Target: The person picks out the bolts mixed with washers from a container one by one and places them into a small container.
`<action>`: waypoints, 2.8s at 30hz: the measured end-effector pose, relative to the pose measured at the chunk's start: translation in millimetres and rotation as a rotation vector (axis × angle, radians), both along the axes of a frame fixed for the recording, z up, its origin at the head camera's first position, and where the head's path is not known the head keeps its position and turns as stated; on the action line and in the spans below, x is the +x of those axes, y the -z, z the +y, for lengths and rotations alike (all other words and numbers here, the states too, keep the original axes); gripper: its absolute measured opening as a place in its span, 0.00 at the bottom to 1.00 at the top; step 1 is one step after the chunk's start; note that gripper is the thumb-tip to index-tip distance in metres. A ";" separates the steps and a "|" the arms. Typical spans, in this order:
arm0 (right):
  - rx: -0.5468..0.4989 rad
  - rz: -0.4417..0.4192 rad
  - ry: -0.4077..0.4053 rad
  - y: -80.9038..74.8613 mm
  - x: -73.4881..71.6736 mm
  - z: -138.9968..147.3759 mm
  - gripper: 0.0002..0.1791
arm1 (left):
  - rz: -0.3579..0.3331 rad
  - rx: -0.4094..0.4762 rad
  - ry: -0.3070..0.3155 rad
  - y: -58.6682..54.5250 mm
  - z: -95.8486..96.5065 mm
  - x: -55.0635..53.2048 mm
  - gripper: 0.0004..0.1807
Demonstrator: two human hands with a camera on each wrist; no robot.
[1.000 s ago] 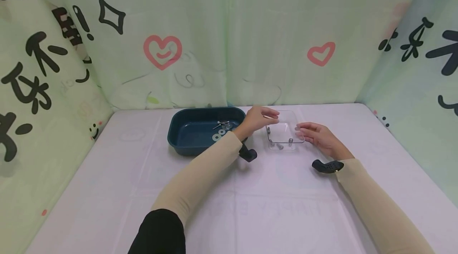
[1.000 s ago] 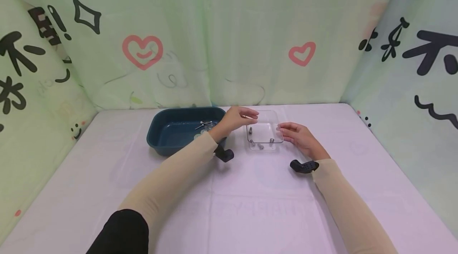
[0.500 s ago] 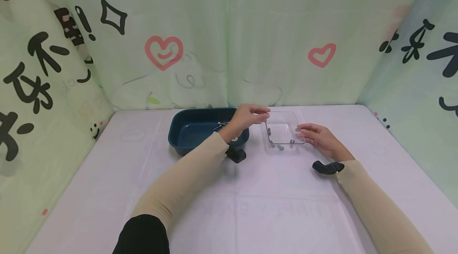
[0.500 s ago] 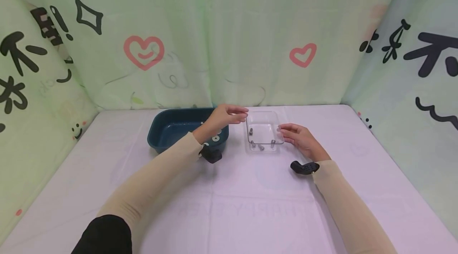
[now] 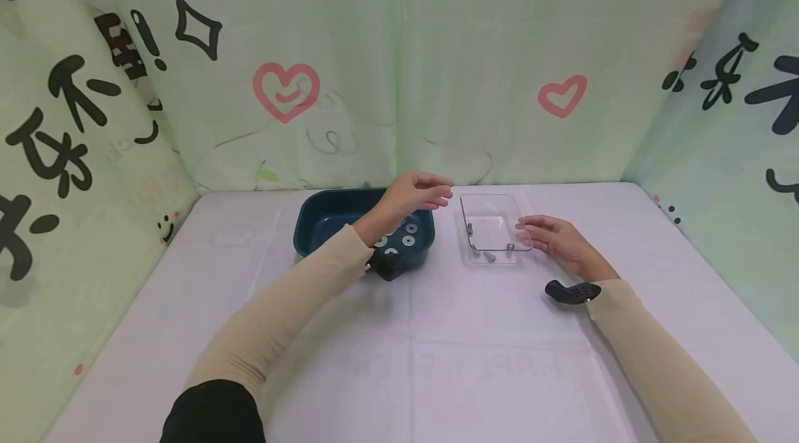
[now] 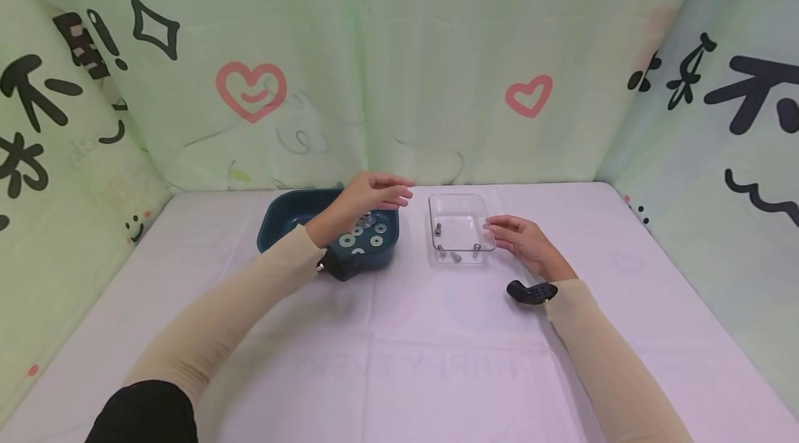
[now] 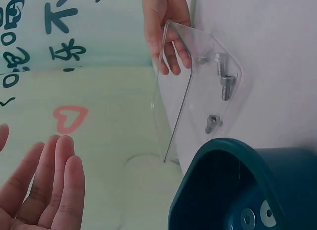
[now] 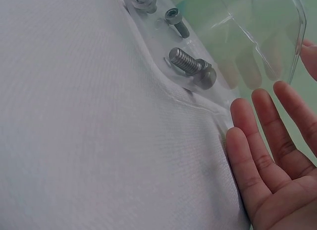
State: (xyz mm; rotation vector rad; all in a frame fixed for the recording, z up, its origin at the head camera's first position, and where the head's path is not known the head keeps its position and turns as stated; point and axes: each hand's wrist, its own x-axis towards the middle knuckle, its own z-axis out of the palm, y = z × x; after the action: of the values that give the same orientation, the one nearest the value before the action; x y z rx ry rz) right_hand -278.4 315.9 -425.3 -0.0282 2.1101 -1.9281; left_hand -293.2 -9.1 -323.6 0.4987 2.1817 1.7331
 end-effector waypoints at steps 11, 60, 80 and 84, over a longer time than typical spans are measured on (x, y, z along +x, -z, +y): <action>0.057 0.008 0.010 0.7 -0.2 -2.6 0.15 | 0.005 -0.029 -0.052 -5.0 -25.5 -7.5 0.19; 0.044 -0.003 0.007 -1.1 0.4 -1.8 0.22 | -0.008 -0.308 -0.178 40.2 -77.2 -78.6 0.15; 0.065 -0.001 0.023 2.9 -1.2 -3.7 0.21 | 0.093 -0.493 -0.008 61.0 -89.7 -87.1 0.15; 0.060 0.005 0.023 2.2 -1.8 -4.0 0.20 | 0.101 -0.513 0.015 63.5 -89.9 -87.5 0.15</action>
State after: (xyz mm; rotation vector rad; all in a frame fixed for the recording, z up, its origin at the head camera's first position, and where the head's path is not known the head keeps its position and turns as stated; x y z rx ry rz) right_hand -280.1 311.9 -427.5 0.0044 2.1798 -1.8779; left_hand -380.7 -98.9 -387.1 0.4710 2.5577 1.0891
